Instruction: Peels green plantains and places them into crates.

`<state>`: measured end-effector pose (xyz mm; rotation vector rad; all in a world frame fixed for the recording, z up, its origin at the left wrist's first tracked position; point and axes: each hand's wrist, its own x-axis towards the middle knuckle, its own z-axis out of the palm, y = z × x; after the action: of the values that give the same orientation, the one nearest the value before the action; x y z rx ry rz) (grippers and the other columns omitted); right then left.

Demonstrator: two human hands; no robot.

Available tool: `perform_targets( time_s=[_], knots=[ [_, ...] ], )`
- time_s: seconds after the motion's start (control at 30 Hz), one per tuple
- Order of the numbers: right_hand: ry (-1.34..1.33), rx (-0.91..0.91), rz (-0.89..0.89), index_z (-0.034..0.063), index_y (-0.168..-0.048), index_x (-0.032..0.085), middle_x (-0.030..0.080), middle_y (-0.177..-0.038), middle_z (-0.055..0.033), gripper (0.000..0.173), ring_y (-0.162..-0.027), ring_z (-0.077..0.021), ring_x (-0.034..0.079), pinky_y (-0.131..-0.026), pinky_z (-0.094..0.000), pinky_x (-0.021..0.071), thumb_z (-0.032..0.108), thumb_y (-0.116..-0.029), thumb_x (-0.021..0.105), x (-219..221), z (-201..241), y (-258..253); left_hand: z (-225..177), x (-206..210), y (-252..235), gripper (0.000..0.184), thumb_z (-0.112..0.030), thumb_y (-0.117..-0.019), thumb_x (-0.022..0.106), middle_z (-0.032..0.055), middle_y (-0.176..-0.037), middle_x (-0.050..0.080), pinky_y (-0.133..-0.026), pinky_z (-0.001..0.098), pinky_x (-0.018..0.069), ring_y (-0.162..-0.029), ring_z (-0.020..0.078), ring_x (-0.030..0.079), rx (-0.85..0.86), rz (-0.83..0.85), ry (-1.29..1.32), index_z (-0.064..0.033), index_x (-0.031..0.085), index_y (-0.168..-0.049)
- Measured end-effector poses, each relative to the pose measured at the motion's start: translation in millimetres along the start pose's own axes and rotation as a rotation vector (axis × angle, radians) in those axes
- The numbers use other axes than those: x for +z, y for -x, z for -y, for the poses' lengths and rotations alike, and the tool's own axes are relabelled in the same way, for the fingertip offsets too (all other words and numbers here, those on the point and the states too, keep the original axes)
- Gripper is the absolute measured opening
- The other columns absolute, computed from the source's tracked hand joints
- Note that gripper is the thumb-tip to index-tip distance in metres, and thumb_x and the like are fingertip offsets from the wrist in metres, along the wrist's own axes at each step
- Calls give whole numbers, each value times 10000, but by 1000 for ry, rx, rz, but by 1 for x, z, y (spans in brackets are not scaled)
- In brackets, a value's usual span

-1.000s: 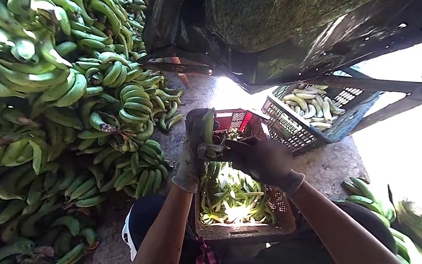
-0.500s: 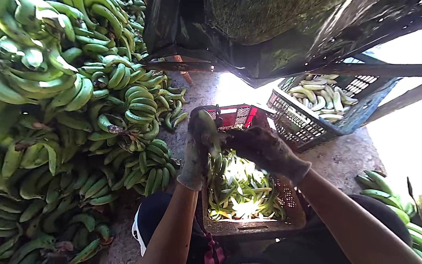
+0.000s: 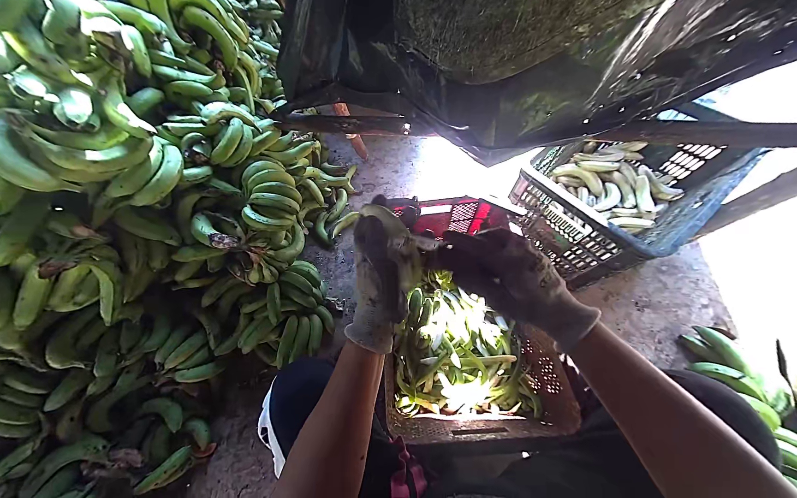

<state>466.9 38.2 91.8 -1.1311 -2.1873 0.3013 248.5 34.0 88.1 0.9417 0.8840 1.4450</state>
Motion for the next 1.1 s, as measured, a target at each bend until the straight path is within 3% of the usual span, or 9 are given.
perform_targets(
  time_s=[0.1, 0.2, 0.27, 0.37, 0.47, 0.7, 0.87, 1.0, 1.1],
  knots=[
    [-113, 134, 46, 265, -1428, 607, 695, -1187, -51, 430, -1036, -217, 674, -890, -502, 561, 272, -999, 624, -21, -13, -10, -8, 8, 11, 357, -394, -1096, 374, 4, -863, 644, -600, 240, 541, -702, 79, 618, -158, 282, -184, -157, 608, -1226],
    [-114, 199, 76, 246, -1406, 618, 711, -1164, -61, 401, -982, -230, 697, -847, -520, 573, 203, -1007, 615, -22, -18, -12, -6, 15, 15, 344, -320, -1089, 409, -1, -896, 669, -661, 224, 557, -746, 58, 639, -222, 243, -294, -115, 619, -1267],
    [-91, 167, 85, 282, -1425, 607, 696, -1046, -64, 447, -899, -225, 672, -778, -487, 569, 289, -979, 638, -12, -10, -7, 8, 3, 5, 277, -304, -1076, 431, -18, -803, 626, -581, 214, 521, -662, 51, 596, -158, 143, -133, -125, 639, -1111],
    [-2, -35, 15, 343, -1414, 620, 724, -1104, 0, 487, -1003, -166, 668, -881, -435, 546, 507, -956, 601, 10, -2, 6, 10, -13, -13, 413, -498, -1077, 357, -14, -945, 672, -602, 226, 553, -762, 66, 648, -164, 130, 269, -205, 630, -1178],
    [72, -139, -90, 377, -1363, 658, 731, -1161, -14, 420, -1053, -189, 681, -905, -459, 547, 504, -968, 589, 15, -1, 8, 3, -13, -18, 412, -485, -1079, 338, 9, -1020, 672, -711, 282, 598, -903, 123, 683, -142, 184, 601, -193, 616, -1164],
    [35, 65, -36, 293, -1441, 597, 698, -1118, -69, 476, -1018, -246, 662, -856, -490, 546, 421, -982, 579, 2, 8, -5, 4, -5, -4, 416, -439, -1093, 356, -20, -1256, 639, -777, 260, 577, -1007, 80, 653, 41, 190, 176, -293, 477, -1464],
    [61, 146, 25, 318, -1479, 554, 689, -1130, -97, 490, -1009, -284, 666, -850, -520, 546, 418, -1000, 572, 7, 0, -5, 7, -6, 5, 392, -491, -1078, 385, 9, -929, 663, -588, 271, 540, -729, 98, 629, -126, 31, -273, -219, 616, -1240],
    [-239, 484, 204, 274, -1407, 596, 719, -986, -54, 356, -779, -193, 688, -699, -467, 581, 373, -1082, 491, 0, -15, -13, 1, 13, 7, 427, -424, -1098, 373, 82, -936, 671, -609, 347, 575, -723, 164, 657, -225, 167, -550, -119, 598, -1295],
    [-261, 442, 188, 273, -1401, 594, 724, -1087, -43, 336, -899, -188, 704, -791, -492, 586, 296, -1078, 508, -3, -15, -5, 4, 9, 2, 445, -491, -1067, 447, 90, -982, 694, -587, 353, 592, -731, 201, 686, -352, 137, -318, -200, 535, -1392]
  ],
)
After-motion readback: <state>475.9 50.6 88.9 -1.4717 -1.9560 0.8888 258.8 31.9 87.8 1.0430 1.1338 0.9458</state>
